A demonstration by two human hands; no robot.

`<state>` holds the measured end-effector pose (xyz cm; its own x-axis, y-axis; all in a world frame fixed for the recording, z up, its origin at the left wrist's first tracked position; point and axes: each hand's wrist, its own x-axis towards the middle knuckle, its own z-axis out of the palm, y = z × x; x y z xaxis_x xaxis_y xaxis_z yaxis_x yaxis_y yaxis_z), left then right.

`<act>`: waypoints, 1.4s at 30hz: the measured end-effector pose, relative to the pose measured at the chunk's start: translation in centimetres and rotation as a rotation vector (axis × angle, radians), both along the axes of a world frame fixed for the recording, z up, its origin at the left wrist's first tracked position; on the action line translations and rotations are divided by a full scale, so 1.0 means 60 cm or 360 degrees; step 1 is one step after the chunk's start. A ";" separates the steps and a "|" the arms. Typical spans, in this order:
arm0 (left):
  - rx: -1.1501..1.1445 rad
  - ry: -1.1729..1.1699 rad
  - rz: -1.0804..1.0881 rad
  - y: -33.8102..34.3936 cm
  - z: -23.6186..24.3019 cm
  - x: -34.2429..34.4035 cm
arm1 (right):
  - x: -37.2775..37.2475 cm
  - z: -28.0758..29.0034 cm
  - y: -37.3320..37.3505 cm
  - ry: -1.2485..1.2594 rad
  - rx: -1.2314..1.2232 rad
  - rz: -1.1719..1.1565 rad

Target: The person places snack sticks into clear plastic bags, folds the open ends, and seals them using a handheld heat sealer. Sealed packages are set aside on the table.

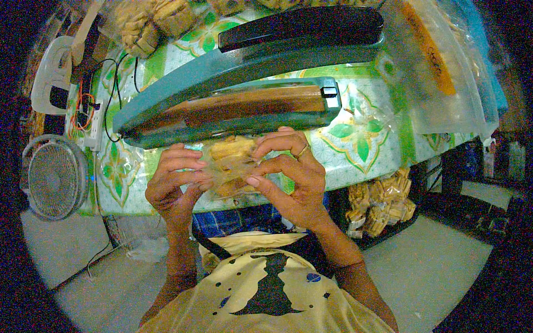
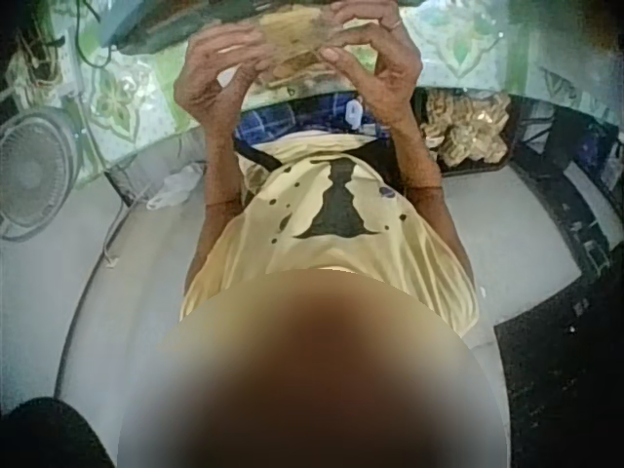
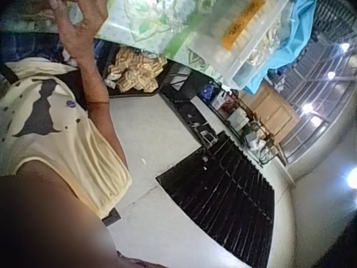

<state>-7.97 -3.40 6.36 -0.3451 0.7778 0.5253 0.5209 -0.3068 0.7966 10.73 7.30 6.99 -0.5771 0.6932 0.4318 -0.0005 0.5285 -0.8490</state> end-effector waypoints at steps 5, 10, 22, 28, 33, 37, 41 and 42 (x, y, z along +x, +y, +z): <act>-0.0098 0.0052 -0.0077 -0.004 -0.002 0.007 | -0.002 0.005 0.006 -0.0111 0.0140 0.0127; 0.0026 -0.0139 -0.0193 -0.010 0.011 0.002 | 0.007 0.023 0.006 -0.0109 0.0111 0.0159; -0.0148 0.0047 -0.0107 0.002 0.006 0.014 | 0.014 0.014 0.010 -0.0215 0.0166 0.0075; -0.0167 0.0121 -0.0115 0.002 0.004 0.020 | 0.008 0.010 0.013 -0.0160 0.0139 0.0054; -0.0074 0.0131 -0.0035 0.002 -0.001 0.022 | 0.007 0.000 0.013 0.0010 0.0123 0.0042; -0.0027 -0.0194 0.0103 0.012 -0.004 0.046 | -0.004 -0.003 0.002 0.0289 -0.0187 0.0002; -0.0187 0.0004 0.0025 0.014 0.000 0.045 | -0.006 0.002 -0.002 0.0230 -0.0226 0.0057; -0.0178 0.0064 -0.0016 0.013 0.000 0.040 | -0.003 0.004 0.003 0.0126 -0.0075 0.0063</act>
